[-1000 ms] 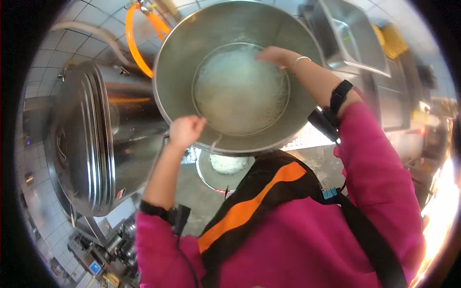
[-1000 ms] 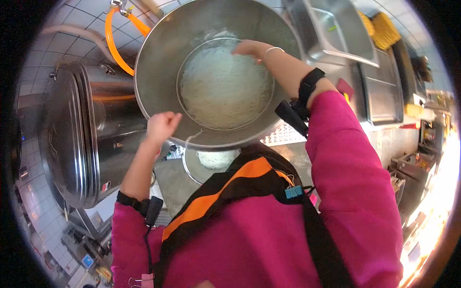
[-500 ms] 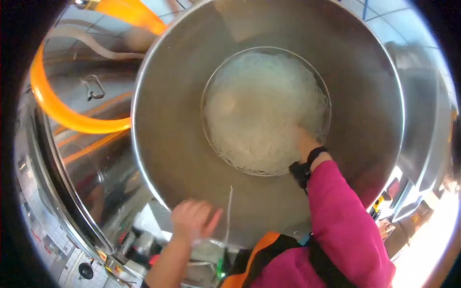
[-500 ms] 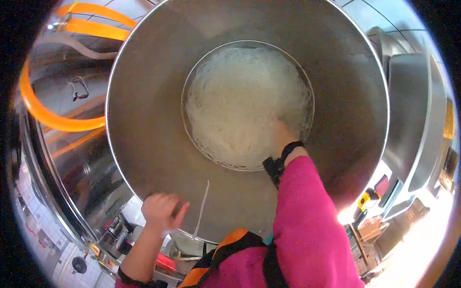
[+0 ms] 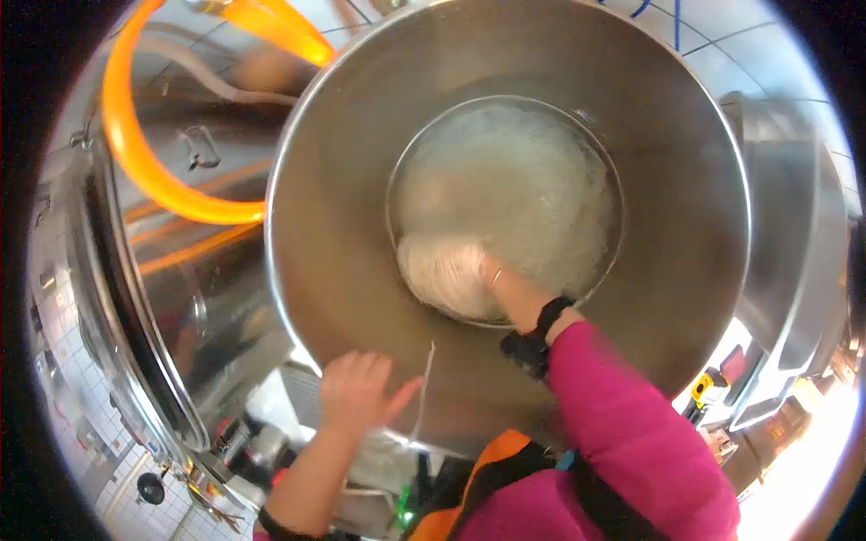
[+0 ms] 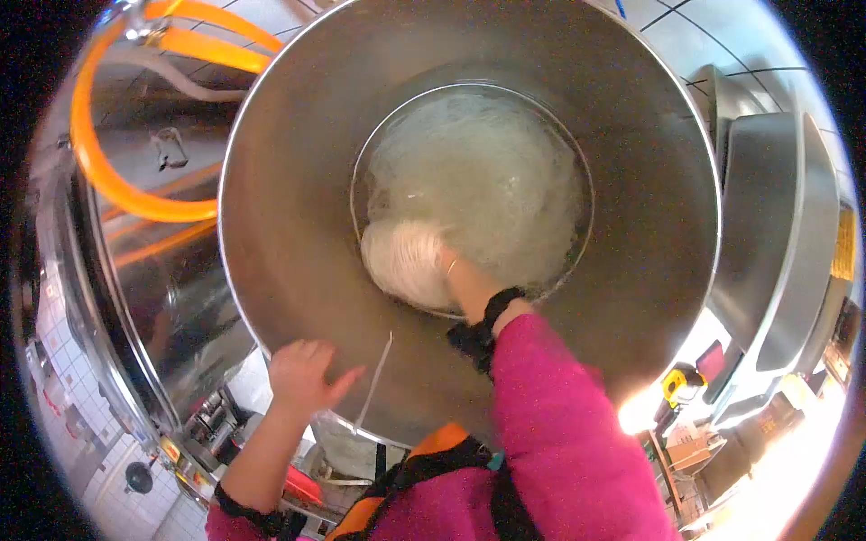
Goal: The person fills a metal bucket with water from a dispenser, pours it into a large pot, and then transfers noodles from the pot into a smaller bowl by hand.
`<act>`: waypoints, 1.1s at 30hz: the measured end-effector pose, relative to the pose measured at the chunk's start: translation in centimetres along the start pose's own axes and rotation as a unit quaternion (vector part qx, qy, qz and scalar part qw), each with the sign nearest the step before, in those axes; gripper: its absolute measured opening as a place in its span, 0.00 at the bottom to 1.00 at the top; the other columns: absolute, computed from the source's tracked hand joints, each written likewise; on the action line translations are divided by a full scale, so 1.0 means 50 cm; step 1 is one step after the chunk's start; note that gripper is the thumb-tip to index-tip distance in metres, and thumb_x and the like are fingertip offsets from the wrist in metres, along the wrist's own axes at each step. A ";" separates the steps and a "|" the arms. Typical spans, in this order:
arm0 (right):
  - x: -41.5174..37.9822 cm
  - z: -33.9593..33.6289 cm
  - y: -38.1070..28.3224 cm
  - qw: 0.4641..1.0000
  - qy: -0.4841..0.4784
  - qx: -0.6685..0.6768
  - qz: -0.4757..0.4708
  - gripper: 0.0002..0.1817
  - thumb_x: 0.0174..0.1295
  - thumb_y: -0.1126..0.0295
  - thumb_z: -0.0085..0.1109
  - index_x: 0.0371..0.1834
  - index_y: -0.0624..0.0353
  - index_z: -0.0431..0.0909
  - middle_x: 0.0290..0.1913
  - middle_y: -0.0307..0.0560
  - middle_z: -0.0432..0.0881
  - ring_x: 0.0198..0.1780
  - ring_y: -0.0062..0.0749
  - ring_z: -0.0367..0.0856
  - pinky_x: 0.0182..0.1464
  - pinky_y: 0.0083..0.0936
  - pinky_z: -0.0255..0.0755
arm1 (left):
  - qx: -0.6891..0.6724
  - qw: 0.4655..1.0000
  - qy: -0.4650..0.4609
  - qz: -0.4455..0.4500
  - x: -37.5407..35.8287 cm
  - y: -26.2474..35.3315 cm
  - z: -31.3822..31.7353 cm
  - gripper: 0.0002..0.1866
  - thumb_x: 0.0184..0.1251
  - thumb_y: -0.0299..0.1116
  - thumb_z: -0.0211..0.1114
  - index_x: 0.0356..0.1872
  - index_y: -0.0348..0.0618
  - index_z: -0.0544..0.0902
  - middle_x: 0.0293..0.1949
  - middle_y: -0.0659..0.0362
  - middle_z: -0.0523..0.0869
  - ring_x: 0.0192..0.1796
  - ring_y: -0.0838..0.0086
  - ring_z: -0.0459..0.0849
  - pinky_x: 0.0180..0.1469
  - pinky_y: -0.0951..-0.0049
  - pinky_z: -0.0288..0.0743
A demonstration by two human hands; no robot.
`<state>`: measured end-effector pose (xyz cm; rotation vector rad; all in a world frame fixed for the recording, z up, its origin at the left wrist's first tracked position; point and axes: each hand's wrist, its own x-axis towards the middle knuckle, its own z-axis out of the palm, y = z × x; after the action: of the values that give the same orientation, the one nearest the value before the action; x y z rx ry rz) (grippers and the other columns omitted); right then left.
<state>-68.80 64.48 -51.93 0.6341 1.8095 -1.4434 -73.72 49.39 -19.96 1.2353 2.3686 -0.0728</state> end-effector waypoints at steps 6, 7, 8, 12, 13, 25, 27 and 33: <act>-0.113 -0.333 -0.002 0.973 -0.005 0.206 0.102 0.14 0.51 0.65 0.46 0.37 0.63 0.72 0.35 0.50 0.75 0.33 0.35 0.74 0.37 0.32 0.69 | 0.094 0.983 -0.156 0.008 -0.003 0.049 0.002 0.21 0.46 0.51 0.56 0.21 0.40 0.79 0.28 0.54 0.79 0.36 0.63 0.75 0.40 0.64 0.65; -0.137 -0.393 -0.007 0.958 0.009 0.251 0.138 0.14 0.51 0.65 0.45 0.36 0.63 0.72 0.35 0.51 0.75 0.32 0.35 0.74 0.37 0.32 0.69 | 0.091 0.985 -0.149 0.001 -0.009 0.062 0.014 0.21 0.46 0.51 0.56 0.21 0.40 0.79 0.28 0.54 0.79 0.36 0.63 0.75 0.40 0.64 0.65; -0.162 -0.439 -0.020 0.942 0.031 0.282 0.179 0.14 0.51 0.65 0.45 0.36 0.63 0.72 0.34 0.51 0.75 0.32 0.35 0.74 0.37 0.32 0.69 | 0.066 0.983 -0.169 0.003 -0.018 0.077 0.031 0.18 0.48 0.47 0.55 0.22 0.40 0.79 0.29 0.53 0.79 0.36 0.62 0.76 0.43 0.62 0.64; -0.270 -0.514 -0.062 0.995 0.076 0.028 0.066 0.11 0.45 0.68 0.53 0.30 0.64 0.74 0.28 0.48 0.76 0.29 0.31 0.74 0.33 0.25 0.70 | -0.029 0.963 -0.269 0.003 -0.012 0.077 0.030 0.13 0.49 0.40 0.53 0.28 0.40 0.78 0.29 0.52 0.79 0.38 0.59 0.77 0.46 0.61 0.64; -0.295 -0.515 -0.071 0.985 0.128 0.043 0.108 0.14 0.45 0.67 0.54 0.33 0.65 0.73 0.30 0.48 0.76 0.30 0.31 0.75 0.33 0.25 0.70 | -0.033 0.964 -0.265 0.003 -0.014 0.080 0.041 0.13 0.49 0.40 0.53 0.28 0.40 0.78 0.29 0.52 0.79 0.38 0.59 0.77 0.46 0.61 0.64; -0.463 -0.434 -0.043 0.824 0.180 -0.517 -0.146 0.15 0.47 0.59 0.52 0.33 0.58 0.74 0.32 0.51 0.77 0.34 0.40 0.75 0.36 0.28 0.68 | -0.297 0.940 0.085 0.143 -0.124 0.125 0.082 0.15 0.50 0.26 0.54 0.42 0.44 0.68 0.34 0.57 0.79 0.43 0.66 0.75 0.55 0.63 0.57; -0.485 -0.412 -0.046 0.833 0.189 -0.504 -0.129 0.16 0.47 0.58 0.52 0.34 0.57 0.74 0.32 0.51 0.77 0.35 0.42 0.75 0.37 0.28 0.68 | -0.263 0.942 0.111 0.174 -0.142 0.123 0.107 0.21 0.48 0.25 0.55 0.47 0.46 0.67 0.41 0.59 0.76 0.49 0.69 0.70 0.60 0.61 0.48; -0.519 -0.363 -0.067 0.850 0.253 -0.443 -0.128 0.17 0.45 0.57 0.53 0.35 0.55 0.74 0.34 0.50 0.77 0.38 0.42 0.74 0.39 0.27 0.68 | -0.423 0.797 0.419 -0.097 -0.186 0.141 0.192 0.38 0.40 0.20 0.59 0.58 0.44 0.54 0.53 0.49 0.63 0.56 0.59 0.62 0.61 0.62 0.47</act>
<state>-59.55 82.72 -27.52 0.2866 2.7580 -0.4237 -60.02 44.06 -23.43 0.5845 2.6177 1.5888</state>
